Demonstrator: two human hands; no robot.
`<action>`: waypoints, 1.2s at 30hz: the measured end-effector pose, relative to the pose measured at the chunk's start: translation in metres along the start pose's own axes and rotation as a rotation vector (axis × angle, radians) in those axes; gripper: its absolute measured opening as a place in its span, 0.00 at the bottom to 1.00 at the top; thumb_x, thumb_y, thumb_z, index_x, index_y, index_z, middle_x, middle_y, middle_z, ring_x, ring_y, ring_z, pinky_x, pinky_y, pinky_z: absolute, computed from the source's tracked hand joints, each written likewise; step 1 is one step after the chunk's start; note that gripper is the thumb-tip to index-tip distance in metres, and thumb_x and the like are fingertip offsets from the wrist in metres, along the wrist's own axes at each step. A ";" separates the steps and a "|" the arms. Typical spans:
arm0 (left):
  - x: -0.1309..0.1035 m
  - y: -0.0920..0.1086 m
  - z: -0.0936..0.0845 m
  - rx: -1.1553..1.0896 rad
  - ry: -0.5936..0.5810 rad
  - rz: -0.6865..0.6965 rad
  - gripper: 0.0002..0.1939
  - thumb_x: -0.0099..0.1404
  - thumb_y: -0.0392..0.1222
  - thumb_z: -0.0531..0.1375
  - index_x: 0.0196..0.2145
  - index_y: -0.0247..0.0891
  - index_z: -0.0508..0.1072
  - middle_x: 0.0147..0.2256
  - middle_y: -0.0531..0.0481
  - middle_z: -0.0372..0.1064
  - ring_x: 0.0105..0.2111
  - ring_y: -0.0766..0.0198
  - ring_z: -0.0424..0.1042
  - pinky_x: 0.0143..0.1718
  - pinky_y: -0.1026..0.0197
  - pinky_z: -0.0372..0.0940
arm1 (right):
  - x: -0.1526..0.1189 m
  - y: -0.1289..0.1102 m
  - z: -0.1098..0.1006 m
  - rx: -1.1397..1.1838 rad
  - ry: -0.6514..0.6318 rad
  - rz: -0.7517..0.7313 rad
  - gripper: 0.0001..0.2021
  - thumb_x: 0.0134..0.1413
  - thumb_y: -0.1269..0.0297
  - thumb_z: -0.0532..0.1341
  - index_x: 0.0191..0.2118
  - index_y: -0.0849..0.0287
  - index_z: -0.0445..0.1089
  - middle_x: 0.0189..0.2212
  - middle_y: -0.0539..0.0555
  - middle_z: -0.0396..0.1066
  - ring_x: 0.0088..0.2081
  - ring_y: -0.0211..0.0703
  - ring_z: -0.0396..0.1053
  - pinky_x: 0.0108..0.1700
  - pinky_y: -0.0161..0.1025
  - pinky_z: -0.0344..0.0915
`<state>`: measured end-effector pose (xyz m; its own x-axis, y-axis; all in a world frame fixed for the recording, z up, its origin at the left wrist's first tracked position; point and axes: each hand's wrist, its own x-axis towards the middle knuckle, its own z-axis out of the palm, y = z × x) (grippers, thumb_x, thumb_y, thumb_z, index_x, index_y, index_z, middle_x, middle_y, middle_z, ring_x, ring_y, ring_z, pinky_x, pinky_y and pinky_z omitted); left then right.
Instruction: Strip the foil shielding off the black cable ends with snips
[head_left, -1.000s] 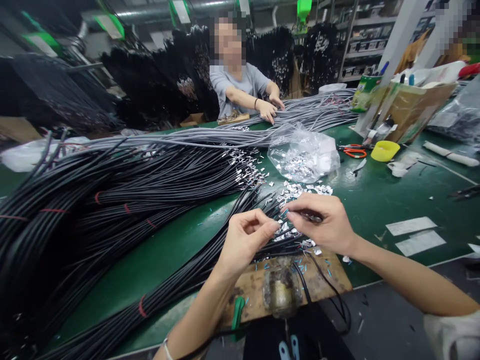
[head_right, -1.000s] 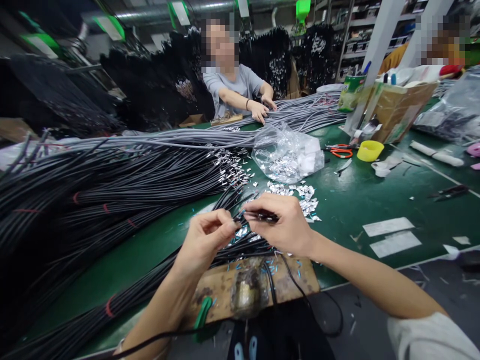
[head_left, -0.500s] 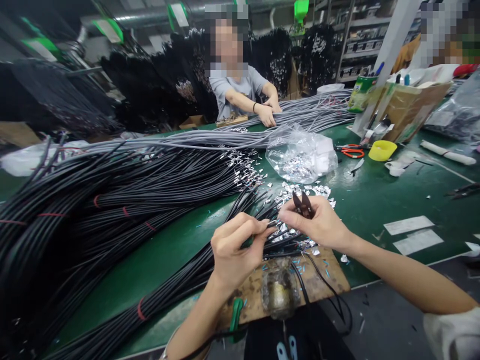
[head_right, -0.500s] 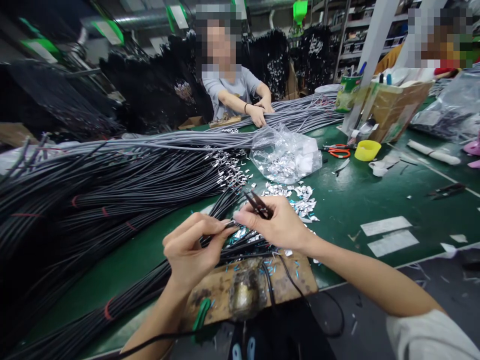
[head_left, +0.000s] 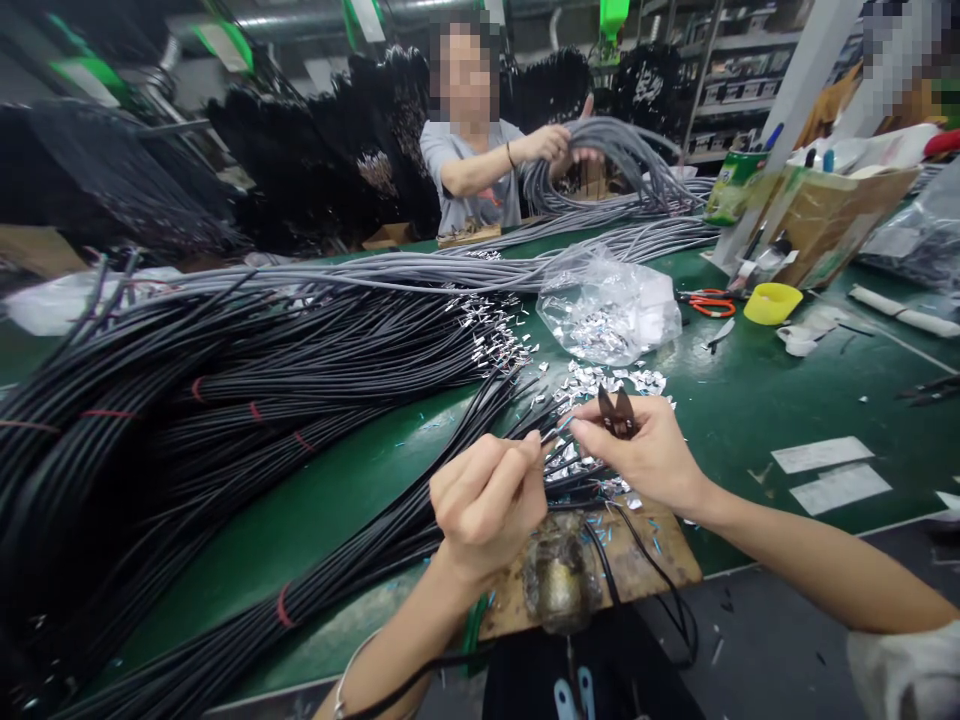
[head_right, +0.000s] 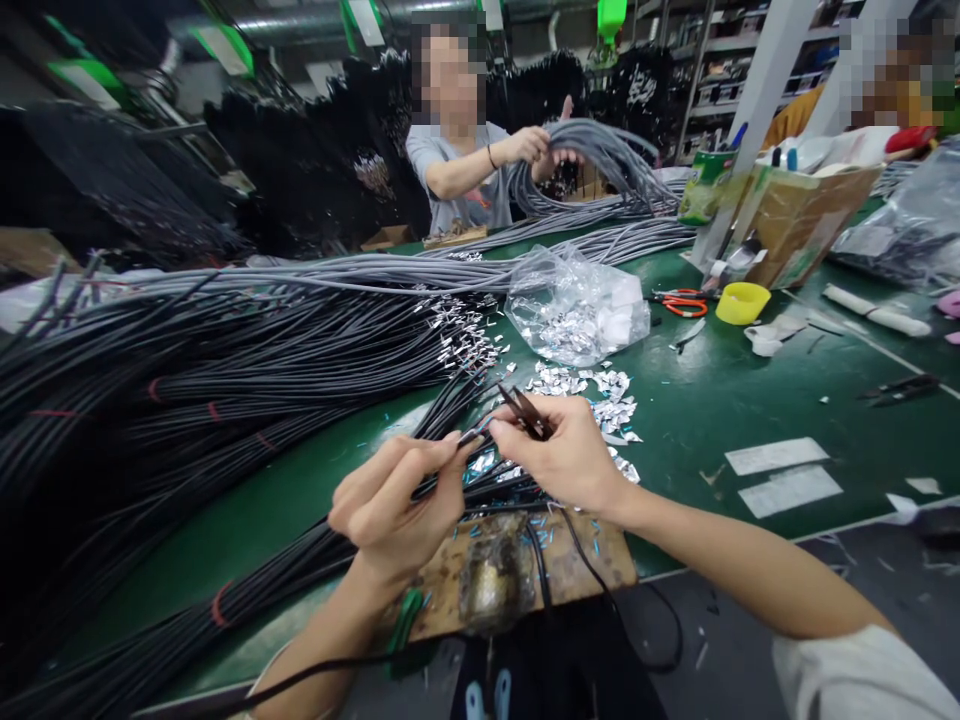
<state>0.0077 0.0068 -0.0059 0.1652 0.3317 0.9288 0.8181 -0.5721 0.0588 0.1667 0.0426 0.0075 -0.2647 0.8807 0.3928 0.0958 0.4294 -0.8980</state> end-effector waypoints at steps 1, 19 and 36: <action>0.000 0.001 0.000 0.005 0.005 -0.027 0.10 0.50 0.26 0.66 0.26 0.35 0.69 0.20 0.56 0.67 0.19 0.71 0.65 0.22 0.67 0.60 | -0.002 0.000 0.000 -0.070 0.040 -0.111 0.06 0.50 0.68 0.61 0.27 0.63 0.74 0.17 0.47 0.66 0.18 0.30 0.59 0.18 0.30 0.56; 0.005 0.009 -0.009 -0.193 0.082 -0.351 0.10 0.49 0.26 0.66 0.24 0.35 0.69 0.21 0.57 0.66 0.19 0.73 0.62 0.19 0.69 0.56 | -0.001 -0.012 -0.010 -0.184 -0.111 -0.226 0.12 0.60 0.62 0.56 0.47 0.57 0.69 0.39 0.55 0.71 0.40 0.39 0.68 0.43 0.39 0.65; 0.002 0.006 -0.008 -0.090 0.071 -0.230 0.11 0.48 0.25 0.67 0.26 0.35 0.70 0.21 0.57 0.67 0.19 0.74 0.62 0.20 0.69 0.59 | 0.000 -0.010 -0.007 -0.069 -0.187 -0.164 0.11 0.59 0.65 0.57 0.42 0.60 0.75 0.29 0.54 0.72 0.31 0.37 0.67 0.33 0.36 0.64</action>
<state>0.0087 -0.0021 -0.0002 -0.0612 0.4086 0.9107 0.7769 -0.5533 0.3005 0.1721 0.0392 0.0178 -0.4540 0.7487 0.4830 0.1004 0.5816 -0.8073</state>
